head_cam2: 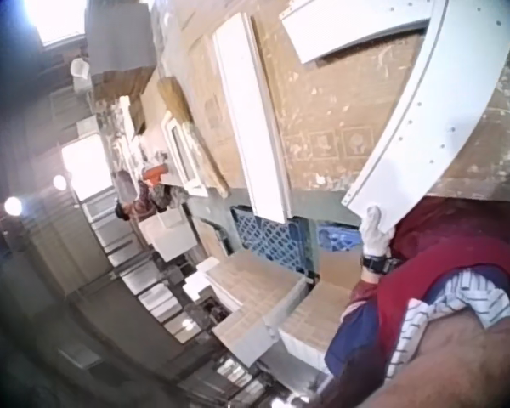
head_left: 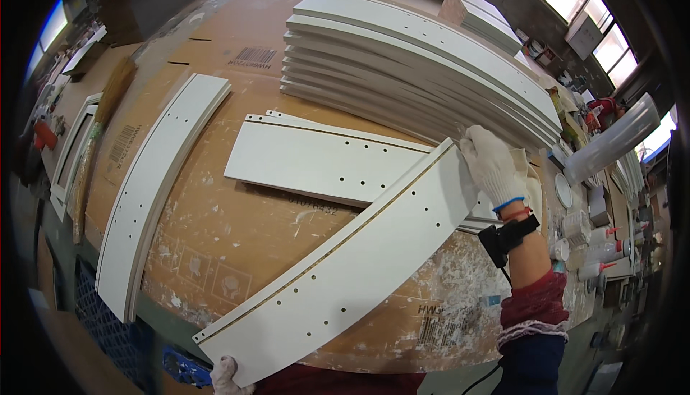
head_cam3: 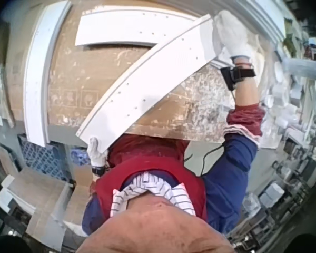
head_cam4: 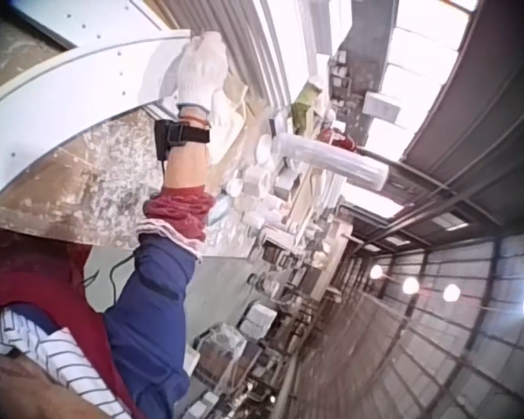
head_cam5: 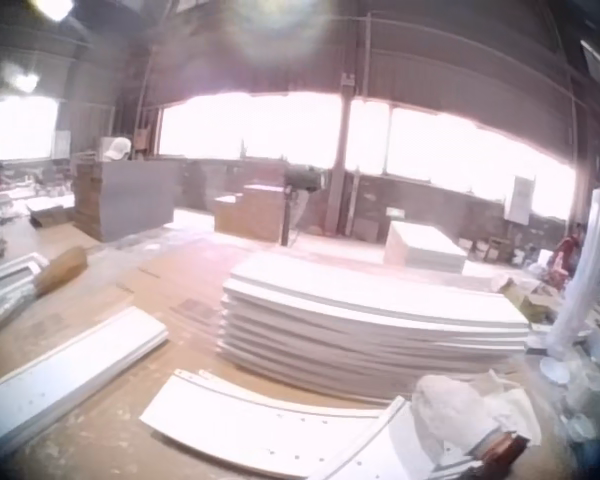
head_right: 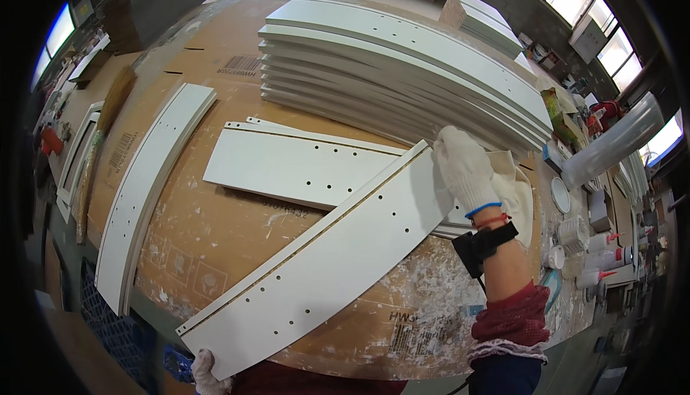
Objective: The person sands the edges and surfaces of white rectangular wooden panels using a sanding block. They handle the panels one at a time, flipping them over to sand different sides, and place the finished pieces into a stack on the workbench.
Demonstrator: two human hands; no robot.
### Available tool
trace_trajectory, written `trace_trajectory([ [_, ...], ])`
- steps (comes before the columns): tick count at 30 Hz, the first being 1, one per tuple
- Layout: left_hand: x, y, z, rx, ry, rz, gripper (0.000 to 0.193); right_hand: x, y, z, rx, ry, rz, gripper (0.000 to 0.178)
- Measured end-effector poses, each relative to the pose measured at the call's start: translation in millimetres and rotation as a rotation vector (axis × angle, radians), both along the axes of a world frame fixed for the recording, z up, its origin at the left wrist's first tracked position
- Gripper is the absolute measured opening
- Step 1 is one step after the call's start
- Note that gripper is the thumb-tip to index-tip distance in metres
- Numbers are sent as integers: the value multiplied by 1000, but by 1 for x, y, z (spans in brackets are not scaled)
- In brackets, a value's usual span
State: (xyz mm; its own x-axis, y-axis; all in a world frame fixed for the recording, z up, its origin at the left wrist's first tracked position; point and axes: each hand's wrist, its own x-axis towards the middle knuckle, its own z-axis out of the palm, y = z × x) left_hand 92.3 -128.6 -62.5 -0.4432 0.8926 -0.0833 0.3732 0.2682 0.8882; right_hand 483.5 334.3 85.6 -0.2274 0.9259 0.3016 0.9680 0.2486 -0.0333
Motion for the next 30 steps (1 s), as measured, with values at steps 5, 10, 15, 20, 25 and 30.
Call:
trace_trajectory([
  [5,-5,-1,-14,39,-361,94,47,-23,-4,-13,8,4,141,15],
  [10,-20,-6,-35,106,-1483,182,30,-71,-49,-4,-272,182,212,17],
  [15,11,27,0,138,-1300,383,20,-22,-1,-2,-160,159,68,19],
  [20,8,18,-13,120,-1342,341,28,-15,8,5,-106,65,11,19],
  [25,8,33,35,-221,-1252,450,33,-7,6,-13,18,91,80,19],
  [30,2,40,39,-214,-1362,214,26,-23,-36,-22,-2,33,152,17],
])
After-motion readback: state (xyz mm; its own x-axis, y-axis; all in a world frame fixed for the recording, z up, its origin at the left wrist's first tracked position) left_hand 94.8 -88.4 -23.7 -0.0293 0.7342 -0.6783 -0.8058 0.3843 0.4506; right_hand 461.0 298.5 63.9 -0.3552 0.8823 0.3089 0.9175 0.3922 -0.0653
